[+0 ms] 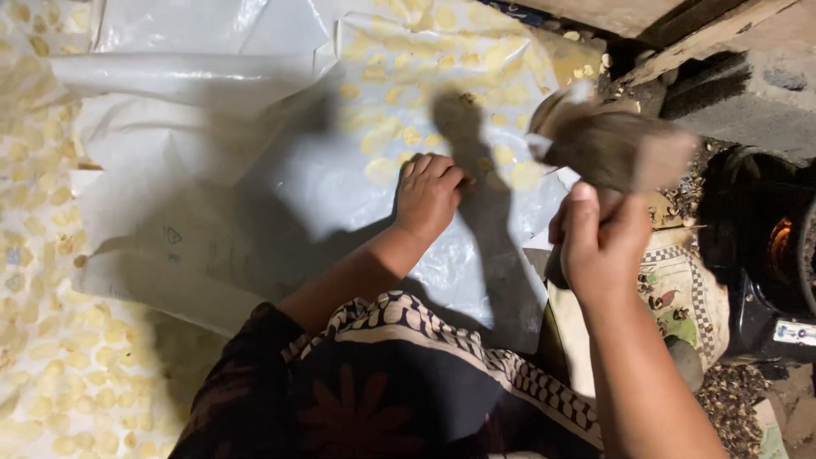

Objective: The person uses a hammer to crush yellow cassava slices on a white plastic sheet. They then transfer the crushed pieces to a mortar and grind them with a stone pestle. The person repeatedly moves between crushing the slices and grinding the mixture.

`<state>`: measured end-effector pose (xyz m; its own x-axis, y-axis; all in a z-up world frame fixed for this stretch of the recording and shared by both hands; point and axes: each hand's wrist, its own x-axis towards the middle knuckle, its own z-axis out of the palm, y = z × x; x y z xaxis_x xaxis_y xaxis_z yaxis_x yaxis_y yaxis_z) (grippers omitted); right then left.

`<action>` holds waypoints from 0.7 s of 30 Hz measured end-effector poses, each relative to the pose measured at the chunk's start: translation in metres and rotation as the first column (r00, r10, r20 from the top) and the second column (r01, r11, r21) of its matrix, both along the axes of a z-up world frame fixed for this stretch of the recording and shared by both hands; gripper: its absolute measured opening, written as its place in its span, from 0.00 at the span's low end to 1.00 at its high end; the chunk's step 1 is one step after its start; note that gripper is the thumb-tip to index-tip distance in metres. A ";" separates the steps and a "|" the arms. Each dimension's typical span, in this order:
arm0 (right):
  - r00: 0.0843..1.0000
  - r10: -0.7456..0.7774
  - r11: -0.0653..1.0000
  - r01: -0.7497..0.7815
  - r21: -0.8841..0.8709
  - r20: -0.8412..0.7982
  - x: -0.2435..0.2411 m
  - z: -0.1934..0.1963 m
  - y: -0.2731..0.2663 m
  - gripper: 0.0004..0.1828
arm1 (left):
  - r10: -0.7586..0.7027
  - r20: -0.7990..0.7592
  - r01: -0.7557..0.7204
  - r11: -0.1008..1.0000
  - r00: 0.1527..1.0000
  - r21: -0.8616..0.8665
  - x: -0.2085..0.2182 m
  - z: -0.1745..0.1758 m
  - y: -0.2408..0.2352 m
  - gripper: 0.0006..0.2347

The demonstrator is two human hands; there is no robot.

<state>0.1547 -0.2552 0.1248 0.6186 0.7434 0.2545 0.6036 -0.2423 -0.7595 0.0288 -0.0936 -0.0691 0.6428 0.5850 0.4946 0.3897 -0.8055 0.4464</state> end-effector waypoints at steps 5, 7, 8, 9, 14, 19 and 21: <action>0.999 -0.030 0.977 0.027 -0.210 -0.015 -0.014 -0.108 0.017 0.15 | 0.013 -0.026 -0.011 0.998 1.000 0.067 -0.032 0.022 0.002 0.05; 0.999 -0.007 0.858 0.028 -0.513 0.044 -0.019 -0.133 0.022 0.27 | 0.005 -0.054 -0.001 0.998 0.999 0.068 -0.049 0.018 0.002 0.06; 1.000 -0.020 0.815 0.024 -0.579 0.014 -0.014 -0.136 0.019 0.27 | -0.011 -0.044 0.015 0.997 0.999 0.073 -0.055 0.015 0.001 0.07; 1.000 -0.011 0.770 -0.002 -0.638 -0.018 -0.011 -0.140 0.023 0.28 | -0.004 -0.036 0.007 0.997 0.999 0.083 -0.065 0.013 0.003 0.08; 0.999 0.031 0.797 -0.039 -0.603 -0.024 0.005 -0.058 0.044 0.33 | 0.024 0.099 -0.038 0.989 0.995 0.140 -0.060 0.015 0.009 0.07; 0.998 -0.060 0.865 0.051 -0.500 -0.003 -0.028 -0.091 0.046 0.35 | 0.063 0.118 -0.077 0.989 0.991 0.124 -0.060 0.019 0.020 0.05; 0.997 -0.035 0.859 -0.006 -0.512 -0.072 -0.031 -0.110 0.044 0.36 | 0.044 0.152 -0.051 0.998 0.987 0.046 -0.058 0.016 0.024 0.04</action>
<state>0.1238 -0.2109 0.0144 0.6322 0.7467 -0.2069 0.5426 -0.6172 -0.5698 -0.0291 -0.0691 -0.0529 0.5311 0.5856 0.6124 0.3593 -0.8102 0.4631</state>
